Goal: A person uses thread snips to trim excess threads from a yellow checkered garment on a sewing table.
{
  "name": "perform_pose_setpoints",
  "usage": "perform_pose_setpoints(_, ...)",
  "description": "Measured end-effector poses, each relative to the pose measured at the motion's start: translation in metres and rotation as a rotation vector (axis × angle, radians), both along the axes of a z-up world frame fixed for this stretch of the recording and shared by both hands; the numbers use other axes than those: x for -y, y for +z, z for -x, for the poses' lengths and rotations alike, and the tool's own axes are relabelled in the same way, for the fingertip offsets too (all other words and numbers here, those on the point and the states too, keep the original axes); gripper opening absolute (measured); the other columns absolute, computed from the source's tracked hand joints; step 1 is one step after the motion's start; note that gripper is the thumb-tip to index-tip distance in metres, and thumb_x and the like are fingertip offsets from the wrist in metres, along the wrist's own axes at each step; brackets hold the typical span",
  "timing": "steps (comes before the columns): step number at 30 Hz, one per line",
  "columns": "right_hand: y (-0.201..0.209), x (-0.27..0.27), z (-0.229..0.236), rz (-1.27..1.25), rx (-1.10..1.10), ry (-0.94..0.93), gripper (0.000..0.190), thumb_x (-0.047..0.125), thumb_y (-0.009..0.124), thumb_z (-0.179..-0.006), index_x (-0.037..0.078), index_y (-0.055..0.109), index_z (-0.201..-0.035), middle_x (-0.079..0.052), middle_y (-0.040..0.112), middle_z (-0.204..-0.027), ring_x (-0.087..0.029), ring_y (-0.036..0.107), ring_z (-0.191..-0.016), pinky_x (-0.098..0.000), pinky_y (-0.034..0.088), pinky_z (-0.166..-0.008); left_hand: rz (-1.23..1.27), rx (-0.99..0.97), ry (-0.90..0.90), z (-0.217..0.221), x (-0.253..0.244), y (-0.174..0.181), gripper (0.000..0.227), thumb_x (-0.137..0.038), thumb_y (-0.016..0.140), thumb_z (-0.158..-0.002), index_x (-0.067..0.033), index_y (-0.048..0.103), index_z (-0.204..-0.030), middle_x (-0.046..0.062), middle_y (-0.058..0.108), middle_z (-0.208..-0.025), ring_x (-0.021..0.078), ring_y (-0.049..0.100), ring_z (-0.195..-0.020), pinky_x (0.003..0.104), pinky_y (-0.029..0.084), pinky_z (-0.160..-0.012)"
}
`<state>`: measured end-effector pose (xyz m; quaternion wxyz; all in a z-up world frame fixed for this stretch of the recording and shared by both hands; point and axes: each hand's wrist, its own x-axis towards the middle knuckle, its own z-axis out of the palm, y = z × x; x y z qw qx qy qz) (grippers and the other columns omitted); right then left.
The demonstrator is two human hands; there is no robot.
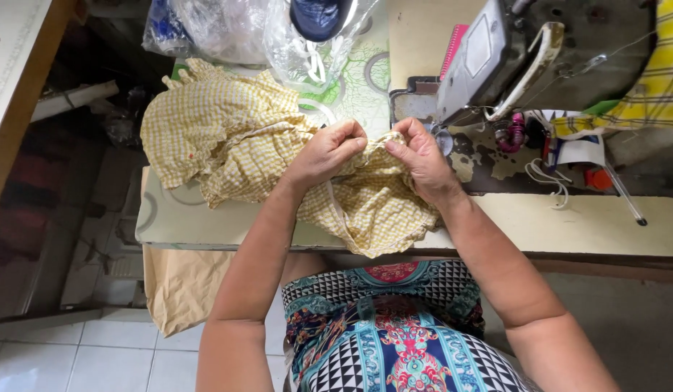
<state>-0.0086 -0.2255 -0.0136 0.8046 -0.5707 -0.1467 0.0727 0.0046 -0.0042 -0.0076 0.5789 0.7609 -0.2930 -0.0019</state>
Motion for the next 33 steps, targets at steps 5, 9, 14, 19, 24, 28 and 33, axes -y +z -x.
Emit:
perform_pose_setpoints(5,-0.008,-0.006,0.001,0.048,0.149,-0.091,0.026,0.01,0.069,-0.099,0.016,0.049,-0.116,0.005,0.063,-0.095,-0.004,0.063,-0.087,-0.0187,0.056,-0.076,-0.068,0.033,0.005,-0.004,-0.006,0.0,0.023,-0.027,0.062,-0.103,-0.004,0.066,-0.102,0.018,0.06,-0.076,0.0305,0.063,-0.078,0.044,0.051,-0.076)
perform_pose_setpoints(9,-0.018,-0.011,0.001,0.188,0.263,-0.173,0.018,0.003,0.062,-0.097,0.016,0.067,-0.108,-0.002,0.065,-0.096,-0.012,0.059,-0.096,-0.0289,0.051,-0.094,-0.168,0.028,0.068,-0.007,-0.007,-0.012,0.022,-0.029,0.063,-0.102,-0.0073,0.067,-0.1,0.015,0.063,-0.079,0.0317,0.065,-0.081,0.044,0.05,-0.078)
perform_pose_setpoints(14,-0.002,-0.015,0.008,0.11,0.15,-0.172,0.012,0.011,0.073,-0.092,0.013,0.075,-0.104,0.001,0.07,-0.09,-0.006,0.062,-0.088,-0.0246,0.054,-0.082,-0.376,0.326,0.218,0.072,0.029,0.096,0.019,-0.015,0.066,-0.096,-0.0053,0.063,-0.112,0.02,0.066,-0.102,0.0448,0.064,-0.098,0.051,0.05,-0.085)
perform_pose_setpoints(19,0.0,-0.04,0.009,0.408,-0.125,-0.447,0.02,0.013,0.084,-0.073,0.031,0.079,-0.078,0.011,0.075,-0.077,-0.007,0.072,-0.069,-0.0146,0.057,-0.067,-0.382,0.45,-0.026,0.124,0.126,0.138,0.024,-0.01,0.071,-0.085,-0.0108,0.063,-0.108,0.017,0.065,-0.102,0.047,0.064,-0.096,0.051,0.053,-0.08)
perform_pose_setpoints(24,-0.011,-0.011,0.008,0.168,0.226,-0.111,0.018,0.011,0.084,-0.083,0.011,0.076,-0.098,0.0,0.074,-0.089,-0.007,0.063,-0.09,-0.029,0.054,-0.087,-0.622,0.503,-0.231,0.089,0.253,0.062,0.024,-0.036,0.062,-0.089,-0.0128,0.065,-0.082,0.006,0.066,-0.072,0.0332,0.071,-0.065,0.05,0.058,-0.057)
perform_pose_setpoints(28,-0.019,-0.005,0.005,0.19,0.268,-0.105,0.019,0.012,0.085,-0.081,0.013,0.077,-0.099,0.0,0.075,-0.09,-0.009,0.065,-0.091,-0.0302,0.054,-0.088,-0.673,0.551,-0.225,0.015,0.323,0.0,0.017,-0.02,0.057,-0.091,-0.0141,0.071,-0.084,0.005,0.071,-0.077,0.0293,0.073,-0.069,0.045,0.06,-0.061)
perform_pose_setpoints(33,-0.013,-0.001,0.012,0.249,0.29,-0.138,0.016,0.016,0.085,-0.082,0.019,0.077,-0.095,0.002,0.075,-0.09,-0.011,0.069,-0.09,-0.0298,0.054,-0.089,-0.795,0.436,0.138,-0.024,0.376,0.01,0.02,-0.022,0.057,-0.092,-0.0118,0.068,-0.079,0.01,0.07,-0.067,0.0324,0.073,-0.061,0.051,0.058,-0.048)
